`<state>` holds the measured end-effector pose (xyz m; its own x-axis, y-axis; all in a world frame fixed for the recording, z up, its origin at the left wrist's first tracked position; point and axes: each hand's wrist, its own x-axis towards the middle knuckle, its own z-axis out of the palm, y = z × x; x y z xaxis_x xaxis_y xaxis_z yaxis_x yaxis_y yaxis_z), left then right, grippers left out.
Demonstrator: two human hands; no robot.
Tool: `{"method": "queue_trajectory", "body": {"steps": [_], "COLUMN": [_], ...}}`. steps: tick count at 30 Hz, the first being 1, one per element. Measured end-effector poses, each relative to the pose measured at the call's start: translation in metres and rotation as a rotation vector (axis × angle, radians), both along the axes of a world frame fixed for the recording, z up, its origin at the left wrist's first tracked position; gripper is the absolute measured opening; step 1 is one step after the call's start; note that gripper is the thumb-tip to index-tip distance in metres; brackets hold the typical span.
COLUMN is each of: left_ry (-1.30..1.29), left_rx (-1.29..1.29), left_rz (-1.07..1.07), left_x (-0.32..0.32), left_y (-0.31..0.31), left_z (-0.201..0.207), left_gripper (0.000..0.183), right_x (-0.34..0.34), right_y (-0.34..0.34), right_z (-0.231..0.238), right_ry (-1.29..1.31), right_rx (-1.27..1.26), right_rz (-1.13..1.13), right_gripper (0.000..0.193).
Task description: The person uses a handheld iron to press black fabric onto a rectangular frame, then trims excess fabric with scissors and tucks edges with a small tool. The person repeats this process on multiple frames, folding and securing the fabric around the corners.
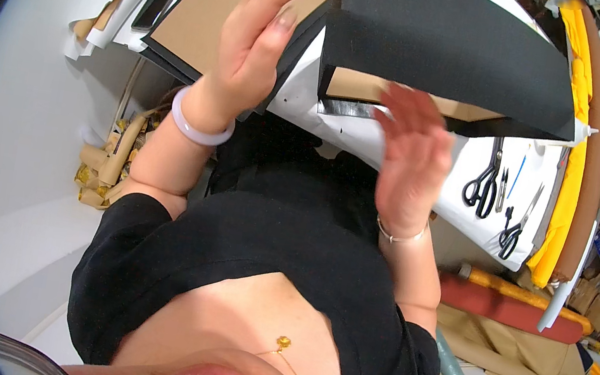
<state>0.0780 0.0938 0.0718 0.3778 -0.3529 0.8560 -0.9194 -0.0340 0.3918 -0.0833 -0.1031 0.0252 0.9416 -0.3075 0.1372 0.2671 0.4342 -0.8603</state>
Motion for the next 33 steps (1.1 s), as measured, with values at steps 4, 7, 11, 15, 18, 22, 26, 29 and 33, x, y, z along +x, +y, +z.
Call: {"method": "queue_trajectory", "body": {"steps": [4, 7, 11, 15, 18, 22, 26, 29, 33], "left_ry": [-0.017, 0.021, 0.038, 0.003, 0.077, 0.083, 0.043, 0.051, 0.112], "left_rx": [0.058, 0.115, 0.101, 0.075, 0.032, -0.016, -0.056, -0.046, -0.034], "left_rz": [-0.163, -0.124, -0.129, -0.141, -0.165, -0.205, -0.223, -0.212, -0.210], "left_x": [0.012, 0.006, 0.005, 0.012, 0.007, 0.009, 0.015, 0.013, 0.005], "left_y": [0.001, 0.007, 0.006, 0.003, 0.001, -0.002, -0.004, -0.005, -0.005], "left_z": [0.011, 0.019, 0.015, 0.006, 0.004, 0.000, -0.007, -0.006, 0.000], "left_gripper": [0.037, 0.035, 0.035, 0.035, 0.035, 0.035, 0.035, 0.035, 0.034], "right_x": [0.026, 0.021, 0.022, 0.035, 0.052, 0.065, 0.067, 0.069, 0.066], "right_y": [0.018, 0.016, 0.009, 0.023, 0.029, 0.030, 0.038, 0.054, 0.044], "right_z": [0.037, 0.054, 0.050, 0.041, 0.028, 0.012, 0.012, 0.020, 0.014], "right_ry": [-0.067, 0.033, 0.079, 0.130, 0.049, -0.115, -0.153, -0.026, -0.006], "right_rx": [0.208, 0.321, 0.223, 0.018, -0.067, -0.012, 0.020, 0.193, 0.155], "right_rz": [0.364, 0.318, 0.270, 0.018, -0.003, -0.025, -0.067, -0.242, -0.146], "right_gripper": [0.065, 0.037, 0.025, 0.021, 0.027, 0.030, 0.029, 0.029, 0.039]}}
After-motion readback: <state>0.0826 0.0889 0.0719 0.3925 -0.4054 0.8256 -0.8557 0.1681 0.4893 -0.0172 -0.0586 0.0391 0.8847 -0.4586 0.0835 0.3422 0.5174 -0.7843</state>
